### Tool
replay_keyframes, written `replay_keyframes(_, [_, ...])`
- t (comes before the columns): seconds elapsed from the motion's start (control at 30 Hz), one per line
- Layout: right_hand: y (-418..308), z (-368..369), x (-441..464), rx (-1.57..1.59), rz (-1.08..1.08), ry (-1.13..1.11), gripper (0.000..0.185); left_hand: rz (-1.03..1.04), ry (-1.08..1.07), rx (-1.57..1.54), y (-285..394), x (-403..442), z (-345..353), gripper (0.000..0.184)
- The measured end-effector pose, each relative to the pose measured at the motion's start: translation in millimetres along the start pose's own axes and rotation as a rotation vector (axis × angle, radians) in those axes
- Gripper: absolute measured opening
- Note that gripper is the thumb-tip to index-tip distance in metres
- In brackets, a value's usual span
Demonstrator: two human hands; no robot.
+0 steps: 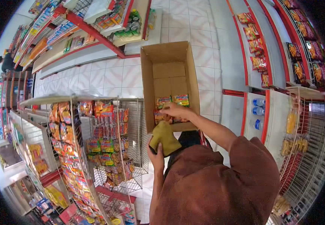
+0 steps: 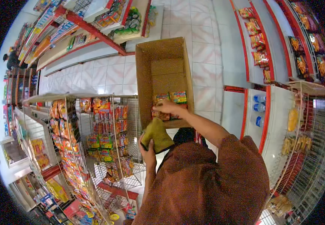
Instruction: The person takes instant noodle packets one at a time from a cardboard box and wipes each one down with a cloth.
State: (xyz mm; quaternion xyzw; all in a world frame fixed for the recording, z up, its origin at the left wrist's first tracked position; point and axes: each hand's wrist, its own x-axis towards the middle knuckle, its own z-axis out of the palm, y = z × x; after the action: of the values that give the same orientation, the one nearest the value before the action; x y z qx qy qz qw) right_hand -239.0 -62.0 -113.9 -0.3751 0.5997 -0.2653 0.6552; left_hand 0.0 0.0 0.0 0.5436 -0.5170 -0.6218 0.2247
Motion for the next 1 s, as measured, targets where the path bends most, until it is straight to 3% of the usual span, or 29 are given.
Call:
replay_keyframes(0.07, [21.5, 10.6, 27.3, 0.028, 0.122, 0.196, 0.039, 0.025, 0.073, 0.038, 12.3, -20.4, -14.1, 0.056])
replay_keyframes(0.1, [58.2, -76.6, 50.0, -0.036, 0.247, 0.346, 0.034, 0.020, 0.063, -0.044, 8.0, 28.8, 46.9, 0.056])
replay_keyframes(0.13, [82.2, -75.1, 77.9, -0.019, 0.249, 0.323, 0.034, 0.006, 0.077, -0.024, 13.4, 30.0, 42.3, 0.056])
replay_keyframes(0.2, [140.6, -71.4, 137.0, -0.489, 0.442, 0.356, 0.034, 0.004, 0.153, 0.065, 21.0, 34.8, 36.4, 0.056])
replay_keyframes(0.23, [174.5, -70.4, 161.4, -0.486, 0.446, 0.341, 0.034, -0.001, 0.185, 0.101, 21.9, 36.6, 38.0, 0.055])
replay_keyframes(0.3, [256.0, -79.8, 182.9, -0.254, 0.206, 0.299, 0.034, -0.014, 0.201, 0.134, 20.8, 39.3, 44.9, 0.055])
replay_keyframes(0.37, [275.8, -77.8, 200.6, -0.136, 0.094, 0.262, 0.035, -0.019, 0.229, 0.189, 19.1, 40.0, 52.8, 0.054])
replay_keyframes(0.5, [228.6, -69.3, 171.6, -0.487, 0.222, 0.163, 0.039, -0.126, 0.120, 0.065, 21.3, 46.6, 63.7, 0.056])
replay_keyframes(0.67, [148.8, -90.4, 137.2, -0.930, 0.359, 0.058, 0.045, -0.053, 0.122, 0.183, 18.9, 54.1, 71.7, 0.052])
replay_keyframes(0.73, [102.0, -99.0, 121.7, -1.111, 0.419, 0.025, 0.048, -0.025, 0.029, 0.206, 14.9, 61.5, 71.3, 0.044])
replay_keyframes(0.9, [29.8, -120.8, 95.7, -0.847, 0.346, 0.135, 0.053, 0.008, -0.194, 0.100, -9.8, 77.9, 56.0, 0.029])
replay_keyframes(1.0, [-13.8, -139.8, 69.8, -0.658, 0.271, 0.225, 0.057, -0.063, -0.120, 0.101, 2.5, 88.3, 61.4, 0.025])
